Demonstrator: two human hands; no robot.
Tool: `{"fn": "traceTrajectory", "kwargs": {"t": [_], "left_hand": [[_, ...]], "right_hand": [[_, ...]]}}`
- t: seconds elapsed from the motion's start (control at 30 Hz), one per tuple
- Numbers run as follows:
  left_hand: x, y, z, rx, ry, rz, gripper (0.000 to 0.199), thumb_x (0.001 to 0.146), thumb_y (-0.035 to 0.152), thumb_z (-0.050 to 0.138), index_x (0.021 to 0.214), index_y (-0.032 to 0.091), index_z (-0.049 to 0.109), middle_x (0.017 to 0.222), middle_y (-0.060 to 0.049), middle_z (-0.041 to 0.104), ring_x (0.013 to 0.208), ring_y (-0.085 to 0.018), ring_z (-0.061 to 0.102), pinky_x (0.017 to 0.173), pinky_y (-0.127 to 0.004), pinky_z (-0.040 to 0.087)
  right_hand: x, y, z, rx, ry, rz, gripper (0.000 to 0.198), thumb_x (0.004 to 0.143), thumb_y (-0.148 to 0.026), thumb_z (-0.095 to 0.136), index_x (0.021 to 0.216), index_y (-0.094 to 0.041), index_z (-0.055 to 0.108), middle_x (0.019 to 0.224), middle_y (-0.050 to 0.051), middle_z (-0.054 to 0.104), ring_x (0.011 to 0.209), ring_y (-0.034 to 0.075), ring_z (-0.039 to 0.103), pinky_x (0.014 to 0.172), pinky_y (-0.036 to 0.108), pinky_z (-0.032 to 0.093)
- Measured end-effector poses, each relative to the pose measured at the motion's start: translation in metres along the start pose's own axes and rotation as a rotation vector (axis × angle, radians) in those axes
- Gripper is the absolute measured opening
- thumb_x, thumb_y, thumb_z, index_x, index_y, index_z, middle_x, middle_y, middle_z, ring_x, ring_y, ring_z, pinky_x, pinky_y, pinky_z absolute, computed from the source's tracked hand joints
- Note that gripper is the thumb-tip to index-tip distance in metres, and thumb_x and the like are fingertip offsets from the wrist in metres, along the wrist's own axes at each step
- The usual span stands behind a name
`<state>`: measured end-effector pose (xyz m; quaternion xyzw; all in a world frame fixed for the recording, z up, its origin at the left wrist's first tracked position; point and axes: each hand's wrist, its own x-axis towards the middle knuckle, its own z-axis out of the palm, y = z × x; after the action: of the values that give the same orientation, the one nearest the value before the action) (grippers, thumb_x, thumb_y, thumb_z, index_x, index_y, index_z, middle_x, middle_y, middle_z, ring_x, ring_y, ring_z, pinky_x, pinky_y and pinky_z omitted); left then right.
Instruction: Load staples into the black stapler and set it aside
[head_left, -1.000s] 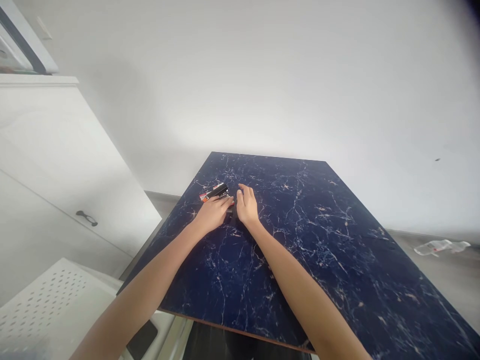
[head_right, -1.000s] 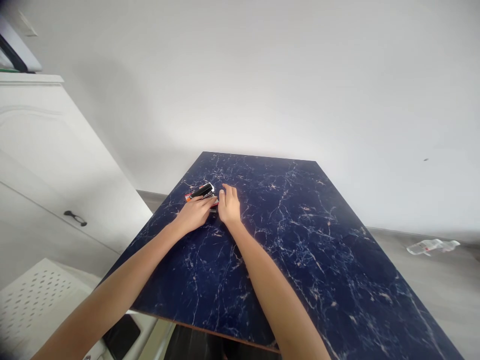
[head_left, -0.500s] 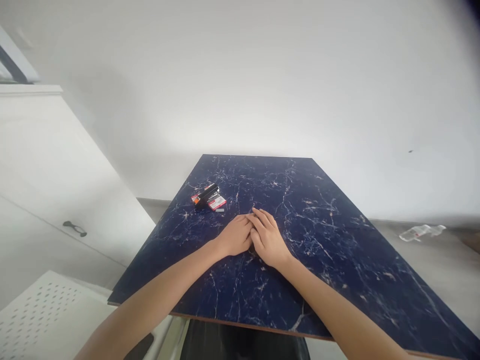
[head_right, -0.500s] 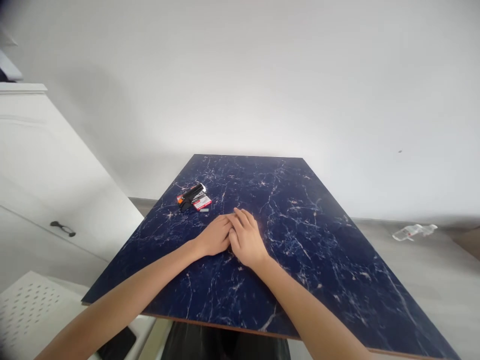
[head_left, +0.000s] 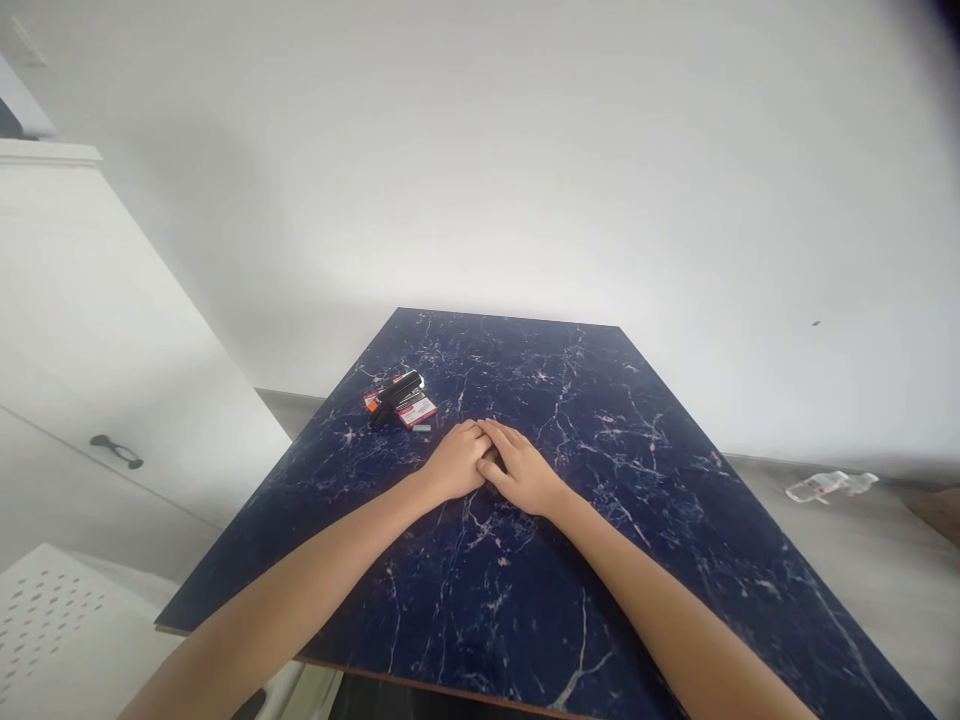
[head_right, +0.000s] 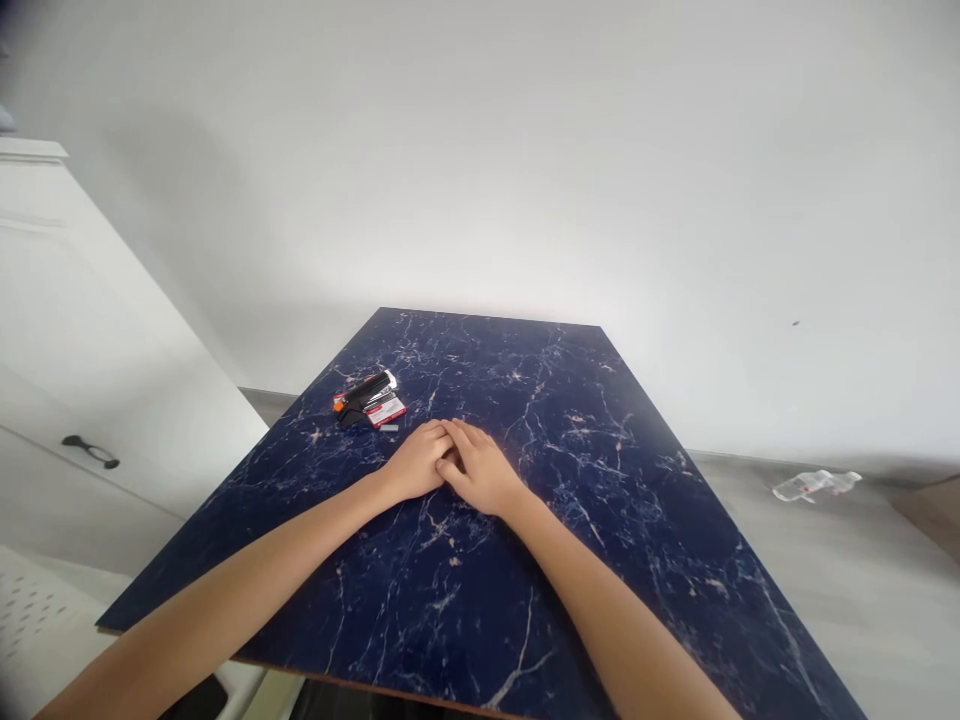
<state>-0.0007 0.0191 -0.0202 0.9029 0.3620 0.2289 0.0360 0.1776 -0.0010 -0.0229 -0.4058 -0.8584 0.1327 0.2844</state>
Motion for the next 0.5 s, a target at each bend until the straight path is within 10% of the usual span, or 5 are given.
{"fn": "traceTrajectory", "kwargs": {"t": [0.5], "left_hand": [[-0.0031,-0.0001,-0.0008,-0.049,-0.014,-0.011,0.016,0.094,0.015,0.057,0.102,0.017,0.071,0.110,-0.009,0.071,0.107,-0.026,0.059,0.096,-0.042,0.048]], "right_hand": [[-0.0001,-0.0027,-0.0018,-0.043,-0.045,0.027,0.062,0.100,-0.042,0.050,0.156,-0.021,0.037,0.157,0.014,0.045,0.146,0.031,0.040,0.120,0.055,0.034]]}}
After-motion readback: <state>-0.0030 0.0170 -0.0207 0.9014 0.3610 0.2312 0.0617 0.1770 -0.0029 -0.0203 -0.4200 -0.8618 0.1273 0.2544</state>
